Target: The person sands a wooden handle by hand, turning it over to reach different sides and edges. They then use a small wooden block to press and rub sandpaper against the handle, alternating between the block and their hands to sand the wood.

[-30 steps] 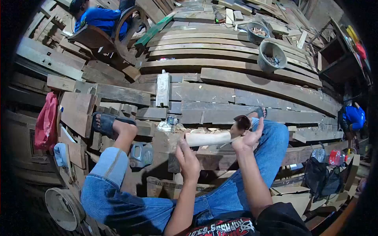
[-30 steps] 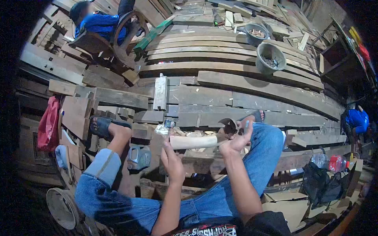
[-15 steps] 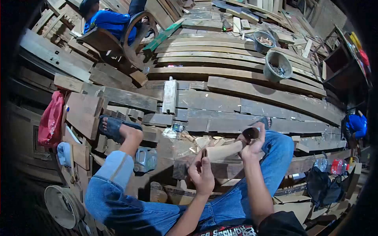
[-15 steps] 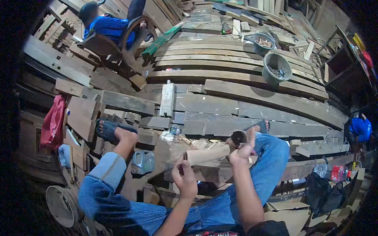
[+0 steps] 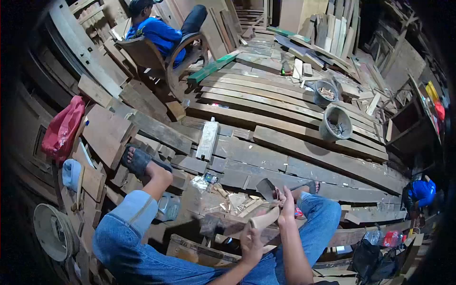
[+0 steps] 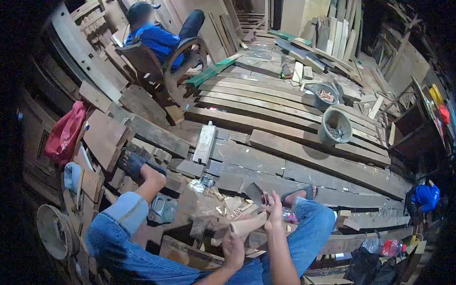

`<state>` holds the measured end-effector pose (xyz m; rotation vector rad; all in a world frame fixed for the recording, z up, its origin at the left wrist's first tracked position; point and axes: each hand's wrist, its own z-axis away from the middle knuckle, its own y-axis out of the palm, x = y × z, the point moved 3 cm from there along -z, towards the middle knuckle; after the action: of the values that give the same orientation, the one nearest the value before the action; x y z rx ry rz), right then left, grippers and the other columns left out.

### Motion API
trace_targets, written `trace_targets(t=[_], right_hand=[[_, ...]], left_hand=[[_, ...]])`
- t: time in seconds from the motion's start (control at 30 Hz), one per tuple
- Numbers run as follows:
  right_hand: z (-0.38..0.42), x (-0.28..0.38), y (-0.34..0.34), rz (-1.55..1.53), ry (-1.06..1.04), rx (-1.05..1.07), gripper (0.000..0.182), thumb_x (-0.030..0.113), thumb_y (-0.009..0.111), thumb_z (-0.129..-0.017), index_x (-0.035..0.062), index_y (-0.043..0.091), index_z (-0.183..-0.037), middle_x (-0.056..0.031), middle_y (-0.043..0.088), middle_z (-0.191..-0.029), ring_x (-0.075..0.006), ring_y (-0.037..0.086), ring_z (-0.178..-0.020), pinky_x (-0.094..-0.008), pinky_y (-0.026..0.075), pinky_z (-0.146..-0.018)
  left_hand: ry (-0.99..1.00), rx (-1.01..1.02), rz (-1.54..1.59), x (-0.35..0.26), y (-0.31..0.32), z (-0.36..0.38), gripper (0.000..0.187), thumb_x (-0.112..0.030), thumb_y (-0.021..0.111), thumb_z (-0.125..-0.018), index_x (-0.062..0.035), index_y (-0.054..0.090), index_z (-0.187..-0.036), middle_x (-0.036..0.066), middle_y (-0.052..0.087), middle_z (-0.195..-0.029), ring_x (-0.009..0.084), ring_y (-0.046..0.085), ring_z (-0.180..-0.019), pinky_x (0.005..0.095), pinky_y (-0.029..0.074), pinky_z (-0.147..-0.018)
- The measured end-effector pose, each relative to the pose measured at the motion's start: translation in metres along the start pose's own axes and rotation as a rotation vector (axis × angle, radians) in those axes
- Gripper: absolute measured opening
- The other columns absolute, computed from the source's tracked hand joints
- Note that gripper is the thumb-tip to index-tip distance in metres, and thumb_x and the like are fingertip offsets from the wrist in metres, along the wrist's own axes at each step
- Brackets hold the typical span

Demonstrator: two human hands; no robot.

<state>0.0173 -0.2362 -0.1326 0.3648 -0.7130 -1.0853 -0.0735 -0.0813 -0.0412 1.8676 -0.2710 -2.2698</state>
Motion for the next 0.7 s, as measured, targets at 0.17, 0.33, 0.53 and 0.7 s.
trace_targets(t=[0.17, 0.33, 0.53, 0.7], right_hand=[[-0.017, -0.038, -0.006, 0.307, 0.104, 0.089, 0.058, 0.058, 0.06, -0.091, 0.0133, 0.064, -0.129, 0.0081, 0.063, -0.115, -0.0107, 0.048, -0.068, -0.0276, 0.041, -0.057], [-0.021, -0.088, 0.018, 0.2, 0.421, 0.318, 0.054, 0.055, 0.065, -0.091, 0.0147, 0.061, -0.126, 0.0041, 0.066, -0.11, -0.0121, 0.05, -0.065, -0.0285, 0.041, -0.055], [-0.036, -0.127, 0.011, 0.341, 0.223, 0.154, 0.039, 0.047, 0.063, -0.093, 0.0126, 0.067, -0.11, -0.0003, 0.072, -0.098, -0.0116, 0.045, -0.05, -0.0293, 0.039, -0.046], [0.038, -0.101, 0.098, 0.634, 0.011, 0.224, 0.048, 0.045, 0.059, -0.098, 0.0044, 0.068, -0.121, -0.0031, 0.072, -0.107, -0.0079, 0.057, -0.072, -0.0252, 0.043, -0.057]], left_hand=[[0.302, 0.213, -0.238, -0.049, 0.025, 0.008, 0.082, -0.057, 0.074, -0.086, 0.0053, 0.055, -0.136, 0.023, 0.059, -0.137, 0.0305, 0.052, -0.134, 0.0388, 0.038, -0.112], [0.503, 0.166, -0.344, -0.069, 0.019, 0.001, 0.056, -0.039, 0.076, -0.089, 0.0008, 0.064, -0.126, 0.017, 0.064, -0.128, 0.0334, 0.055, -0.128, 0.0465, 0.038, -0.111], [0.721, 0.33, -0.452, -0.089, 0.017, 0.0, 0.035, -0.03, 0.059, -0.088, -0.0032, 0.071, -0.109, 0.016, 0.071, -0.112, 0.0374, 0.066, -0.107, 0.046, 0.046, -0.1], [0.673, 0.199, -0.574, -0.126, 0.016, 0.014, 0.018, -0.008, 0.056, -0.082, -0.0019, 0.069, -0.094, 0.018, 0.07, -0.094, 0.0356, 0.067, -0.092, 0.0453, 0.051, -0.086]])
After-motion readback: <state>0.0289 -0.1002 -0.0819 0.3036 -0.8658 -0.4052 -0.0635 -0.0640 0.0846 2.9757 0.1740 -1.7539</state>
